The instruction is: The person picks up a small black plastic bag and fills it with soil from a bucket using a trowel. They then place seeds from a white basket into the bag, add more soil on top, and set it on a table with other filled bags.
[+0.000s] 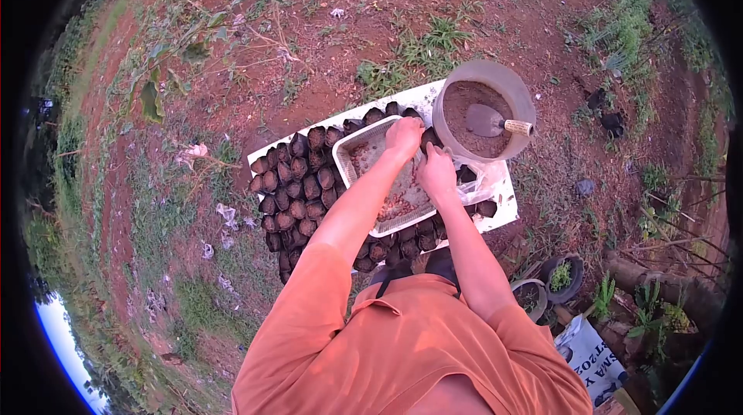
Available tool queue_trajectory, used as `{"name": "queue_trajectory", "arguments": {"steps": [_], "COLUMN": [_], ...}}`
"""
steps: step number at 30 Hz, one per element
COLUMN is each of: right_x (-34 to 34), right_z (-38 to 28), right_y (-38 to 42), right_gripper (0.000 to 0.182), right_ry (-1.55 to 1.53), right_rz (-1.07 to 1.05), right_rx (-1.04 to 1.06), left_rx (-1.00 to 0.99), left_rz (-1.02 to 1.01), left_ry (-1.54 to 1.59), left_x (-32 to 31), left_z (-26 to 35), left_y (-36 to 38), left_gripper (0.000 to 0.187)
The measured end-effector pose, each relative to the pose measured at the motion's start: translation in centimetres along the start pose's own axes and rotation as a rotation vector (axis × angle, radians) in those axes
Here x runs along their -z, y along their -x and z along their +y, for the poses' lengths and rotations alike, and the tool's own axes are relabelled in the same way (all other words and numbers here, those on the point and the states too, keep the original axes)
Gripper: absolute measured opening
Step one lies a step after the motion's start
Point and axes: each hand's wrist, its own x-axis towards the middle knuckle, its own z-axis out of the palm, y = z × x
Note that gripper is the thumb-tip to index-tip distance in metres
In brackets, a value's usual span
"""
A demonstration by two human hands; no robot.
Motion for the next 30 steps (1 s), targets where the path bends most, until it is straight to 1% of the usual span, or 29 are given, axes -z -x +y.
{"name": "queue_trajectory", "arguments": {"steps": [1, 2, 4, 5, 7, 8, 9, 10, 11, 12, 13, 14, 15, 16, 17, 18, 19, 20, 21, 22, 23, 25, 27, 29, 30], "right_x": [0.3, 0.5, 1.0, 1.3, 2.7, 3.0, 3.3, 3.6, 3.9, 4.4, 4.3, 4.3, 4.1, 4.2, 4.3, 4.5, 4.3, 4.0, 3.8, 3.6, 3.3, 3.9, 5.0, 5.8, 6.1], "right_z": [-0.2, -0.1, 0.1, 0.2, -0.5, -0.4, 0.0, 0.4, 0.9, 1.4, 2.1, 3.0, 3.9, 4.3, 4.8, 4.5, 4.9, 5.6, 6.2, 6.7, 7.1, 7.2, 7.4, 7.8, 8.1], "right_y": [0.4, 0.6, 1.3, 1.7, 3.1, 3.9, 4.7, 5.8, 7.1, 8.1, 8.9, 9.9, 10.4, 10.8, 11.5, 12.1, 12.3, 12.4, 12.6, 12.7, 12.7, 12.6, 11.9, 10.8, 10.5], "right_gripper": [0.038, 0.038, 0.039, 0.039, 0.026, 0.026, 0.021, 0.017, 0.018, 0.021, 0.021, 0.018, 0.017, 0.016, 0.019, 0.027, 0.031, 0.034, 0.036, 0.037, 0.036, 0.036, 0.036, 0.036, 0.036], "right_ry": [-0.032, -0.032, -0.083, -0.083, -0.214, -0.214, -0.232, -0.252, -0.295, -0.338, -0.309, -0.309, -0.277, -0.241, -0.207, -0.139, -0.108, -0.077, 0.010, 0.041, 0.011, -0.020, -0.011, 0.012, 0.037], "right_rz": [0.052, 0.056, 0.153, 0.162, 0.281, 0.289, 0.331, 0.369, 0.352, 0.336, 0.352, 0.320, 0.384, 0.448, 0.393, 0.389, 0.315, 0.237, 0.151, 0.070, 0.063, 0.053, 0.112, 0.129, 0.148], "right_rx": [0.033, 0.037, 0.161, 0.167, 0.239, 0.247, 0.257, 0.262, 0.200, 0.138, 0.090, -0.004, 0.055, 0.111, 0.085, 0.059, 0.073, 0.089, 0.122, 0.084, 0.082, 0.089, 0.111, 0.126, 0.129], "left_rx": [0.031, 0.030, 0.042, 0.036, -0.001, -0.007, -0.014, -0.018, 0.018, 0.010, 0.006, 0.001, 0.052, 0.040, -0.016, -0.073, -0.066, -0.071, -0.165, -0.259, -0.267, -0.267, -0.258, -0.284, -0.275], "left_rz": [0.005, 0.010, 0.089, 0.096, 0.189, 0.198, 0.233, 0.264, 0.249, 0.254, 0.256, 0.252, 0.143, 0.135, 0.165, 0.197, 0.090, 0.082, 0.090, 0.102, 0.053, 0.076, 0.103, 0.108, 0.115], "left_ry": [0.069, 0.068, 0.141, 0.139, 0.257, 0.256, 0.318, 0.380, 0.341, 0.336, 0.377, 0.418, 0.480, 0.476, 0.460, 0.446, 0.335, 0.335, 0.254, 0.172, 0.067, 0.046, 0.020, 0.051, 0.049], "left_x": [0.6, 1.0, 1.3, 1.5, 1.7, 1.9, 2.0, 2.0, 2.0, 1.4, 0.4, -0.7, -1.0, -1.4, -2.0, -2.7, -3.2, -3.8, -4.0, -4.3, -4.5, -4.9, -5.7, -7.2, -6.9], "left_z": [0.3, 0.4, 0.3, 0.4, 0.6, 0.8, 1.0, 1.3, 1.7, 1.5, 1.1, 0.6, 0.7, 0.9, 1.3, 1.5, 1.7, 1.9, 2.4, 2.9, 3.3, 4.2, 4.5, 4.3, 5.1], "left_y": [0.4, 0.8, 1.9, 2.4, 4.1, 5.0, 6.0, 7.3, 8.7, 9.7, 10.7, 11.7, 12.6, 13.2, 14.0, 14.7, 15.0, 15.2, 15.3, 15.3, 15.4, 15.7, 15.4, 13.9, 13.7], "left_gripper": [0.022, 0.022, 0.021, 0.021, 0.023, 0.023, 0.025, 0.026, 0.027, 0.027, 0.027, 0.027, 0.024, 0.024, 0.025, 0.029, 0.039, 0.039, 0.039, 0.039, 0.040, 0.040, 0.039, 0.036, 0.036]}}
